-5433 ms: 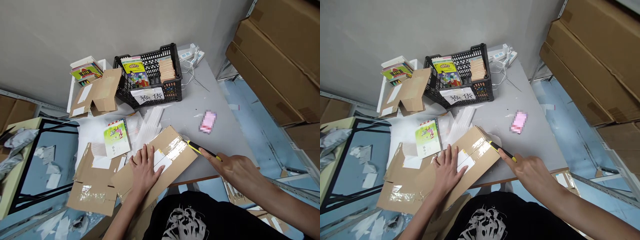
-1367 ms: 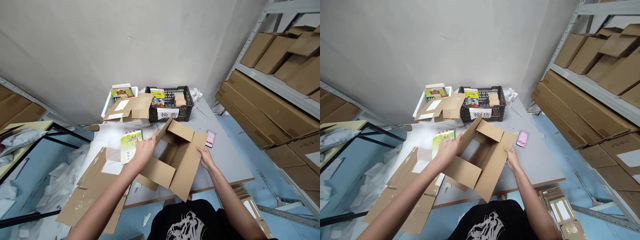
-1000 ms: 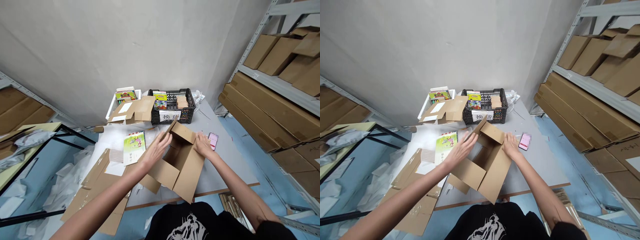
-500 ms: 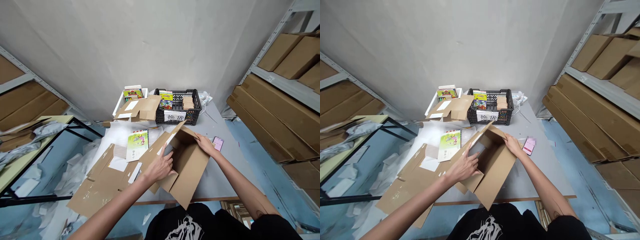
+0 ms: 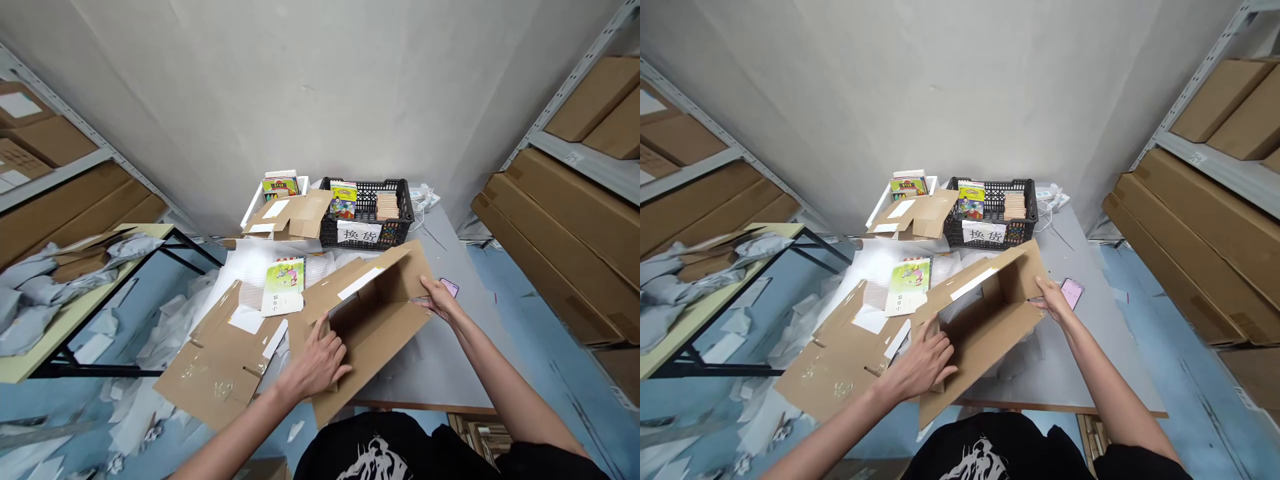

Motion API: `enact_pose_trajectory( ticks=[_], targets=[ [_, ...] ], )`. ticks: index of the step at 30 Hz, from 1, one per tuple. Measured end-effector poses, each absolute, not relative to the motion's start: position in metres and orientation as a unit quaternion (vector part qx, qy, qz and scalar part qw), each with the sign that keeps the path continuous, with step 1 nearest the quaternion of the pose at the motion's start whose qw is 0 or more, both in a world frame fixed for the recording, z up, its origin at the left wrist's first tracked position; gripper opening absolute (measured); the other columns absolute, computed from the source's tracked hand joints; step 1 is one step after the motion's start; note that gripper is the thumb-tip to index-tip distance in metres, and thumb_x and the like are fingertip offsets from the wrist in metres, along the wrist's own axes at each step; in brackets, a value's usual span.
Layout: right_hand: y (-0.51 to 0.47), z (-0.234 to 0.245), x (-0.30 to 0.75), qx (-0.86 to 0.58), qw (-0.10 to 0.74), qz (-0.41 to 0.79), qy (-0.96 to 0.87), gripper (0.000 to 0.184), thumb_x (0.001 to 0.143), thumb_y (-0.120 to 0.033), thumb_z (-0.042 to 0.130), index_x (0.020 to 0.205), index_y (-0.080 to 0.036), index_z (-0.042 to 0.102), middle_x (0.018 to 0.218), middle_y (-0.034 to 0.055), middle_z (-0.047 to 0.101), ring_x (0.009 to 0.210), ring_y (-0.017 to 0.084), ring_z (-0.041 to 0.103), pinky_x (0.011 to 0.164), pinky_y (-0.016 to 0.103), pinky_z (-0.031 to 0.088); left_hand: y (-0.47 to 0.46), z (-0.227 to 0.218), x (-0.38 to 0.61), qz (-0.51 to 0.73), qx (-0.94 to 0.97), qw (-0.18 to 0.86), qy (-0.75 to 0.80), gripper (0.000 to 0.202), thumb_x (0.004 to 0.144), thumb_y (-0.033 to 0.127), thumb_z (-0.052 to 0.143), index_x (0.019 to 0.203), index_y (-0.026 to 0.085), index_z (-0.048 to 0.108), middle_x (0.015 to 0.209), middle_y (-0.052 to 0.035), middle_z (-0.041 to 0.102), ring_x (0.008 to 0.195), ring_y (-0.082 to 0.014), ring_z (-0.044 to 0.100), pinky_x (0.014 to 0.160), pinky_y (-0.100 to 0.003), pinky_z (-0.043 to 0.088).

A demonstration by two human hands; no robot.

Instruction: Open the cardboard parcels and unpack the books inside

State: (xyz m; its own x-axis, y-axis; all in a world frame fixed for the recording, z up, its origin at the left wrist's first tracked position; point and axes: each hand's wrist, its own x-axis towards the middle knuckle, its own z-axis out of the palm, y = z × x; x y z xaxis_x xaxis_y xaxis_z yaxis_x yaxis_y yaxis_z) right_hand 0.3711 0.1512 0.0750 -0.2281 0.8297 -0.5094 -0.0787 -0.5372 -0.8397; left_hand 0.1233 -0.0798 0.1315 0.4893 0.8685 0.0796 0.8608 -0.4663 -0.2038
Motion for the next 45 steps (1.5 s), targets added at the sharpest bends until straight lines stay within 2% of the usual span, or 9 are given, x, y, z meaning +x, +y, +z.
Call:
enact_pose_trajectory(
  ticks=[3, 8, 12, 16, 20, 24, 30, 39, 45],
  targets=[
    [0.141, 0.074, 0.381, -0.522, 0.329, 0.719, -0.319, 0.014, 0.083, -0.026, 0.064, 0.094, -0.018, 0.062, 0.082, 0.0052, 0.074, 0.064, 0.019, 0.071, 0.06, 0.035, 0.061, -0.093, 0.126, 0.129, -0.014, -0.861, 0.098, -0.499, 0.019, 0.092, 0.028, 0.045, 0.078, 0.018, 0.054, 0.071, 0.001, 0.053, 0.073, -0.0164, 0.053, 0.113, -0.056, 0.01],
    [0.121, 0.066, 0.408, -0.509, 0.336, 0.745, -0.271, 0.013, 0.084, -0.02, 0.061, 0.097, -0.018, 0.063, 0.083, 0.0037, 0.074, 0.071, 0.021, 0.072, 0.062, 0.038, 0.061, -0.104, 0.117, 0.146, -0.049, -0.875, 0.065, -0.477, 0.023, 0.089, 0.037, 0.048, 0.077, 0.018, 0.052, 0.07, 0.0009, 0.054, 0.077, -0.0173, 0.054, 0.112, -0.057, 0.012],
    [0.103, 0.053, 0.43, -0.497, 0.353, 0.748, -0.261, 0.015, 0.083, -0.021, 0.064, 0.097, -0.018, 0.064, 0.09, 0.0048, 0.074, 0.079, 0.023, 0.072, 0.069, 0.04, 0.061, -0.123, 0.103, 0.157, -0.079, -0.87, 0.104, -0.476, 0.009, 0.085, 0.015, 0.05, 0.09, 0.019, 0.056, 0.08, -0.0004, 0.06, 0.098, -0.019, 0.057, 0.114, -0.058, 0.004],
    [0.088, 0.042, 0.445, -0.469, 0.358, 0.764, -0.262, 0.022, 0.08, -0.024, 0.067, 0.101, -0.02, 0.064, 0.102, 0.0052, 0.072, 0.093, 0.025, 0.07, 0.076, 0.042, 0.06, -0.148, 0.089, 0.164, -0.216, -0.746, 0.111, -0.621, 0.063, 0.078, 0.006, 0.048, 0.137, 0.02, 0.032, 0.131, -0.0167, 0.049, 0.137, -0.0318, 0.03, 0.107, -0.067, 0.019],
    [0.08, 0.033, 0.451, -0.458, 0.36, 0.775, -0.245, 0.028, 0.077, -0.027, 0.071, 0.104, -0.021, 0.063, 0.105, 0.0043, 0.071, 0.094, 0.026, 0.069, 0.078, 0.044, 0.06, -0.167, 0.083, 0.161, -0.251, -0.617, -0.036, -0.745, 0.083, 0.076, 0.002, 0.039, 0.15, 0.014, 0.002, 0.148, -0.0205, 0.033, 0.137, -0.0262, 0.033, 0.099, -0.042, 0.047],
    [0.074, 0.024, 0.454, -0.469, 0.395, 0.764, -0.202, 0.028, 0.076, -0.025, 0.072, 0.102, -0.022, 0.063, 0.098, 0.0025, 0.073, 0.086, 0.023, 0.071, 0.075, 0.039, 0.061, -0.179, 0.085, 0.161, -0.212, -0.672, -0.097, -0.702, 0.085, 0.074, -0.003, 0.032, 0.151, 0.019, 0.004, 0.144, -0.0113, 0.043, 0.129, -0.0181, 0.046, 0.098, -0.031, 0.049],
    [0.069, 0.02, 0.441, -0.483, 0.456, 0.734, -0.139, 0.019, 0.081, -0.025, 0.063, 0.1, -0.025, 0.065, 0.089, -0.0008, 0.075, 0.076, 0.016, 0.072, 0.072, 0.027, 0.062, -0.177, 0.106, 0.184, -0.081, -0.779, -0.014, -0.622, 0.079, 0.076, -0.005, 0.032, 0.15, 0.014, 0.01, 0.148, -0.0084, 0.036, 0.136, -0.0191, 0.034, 0.106, -0.035, 0.041],
    [0.06, 0.025, 0.448, -0.495, 0.421, 0.705, -0.283, 0.041, 0.076, -0.051, 0.056, 0.103, -0.023, 0.067, 0.093, 0.009, 0.074, 0.099, 0.03, 0.067, 0.084, 0.043, 0.058, -0.183, 0.185, 0.169, -0.039, -0.836, 0.133, -0.53, 0.05, 0.089, 0.013, 0.036, 0.139, 0.015, 0.042, 0.146, -0.0072, 0.041, 0.138, -0.0257, 0.031, 0.116, -0.05, 0.023],
    [0.053, -0.005, 0.424, -0.478, 0.415, 0.722, -0.278, 0.029, 0.074, -0.043, 0.056, 0.096, -0.026, 0.066, 0.096, 0.0052, 0.074, 0.108, 0.028, 0.063, 0.091, 0.047, 0.052, -0.18, 0.142, 0.129, -0.034, -0.836, 0.128, -0.533, 0.049, 0.092, 0.009, 0.035, 0.14, 0.016, 0.038, 0.143, -0.008, 0.046, 0.138, -0.0237, 0.032, 0.116, -0.052, 0.021]
  ],
)
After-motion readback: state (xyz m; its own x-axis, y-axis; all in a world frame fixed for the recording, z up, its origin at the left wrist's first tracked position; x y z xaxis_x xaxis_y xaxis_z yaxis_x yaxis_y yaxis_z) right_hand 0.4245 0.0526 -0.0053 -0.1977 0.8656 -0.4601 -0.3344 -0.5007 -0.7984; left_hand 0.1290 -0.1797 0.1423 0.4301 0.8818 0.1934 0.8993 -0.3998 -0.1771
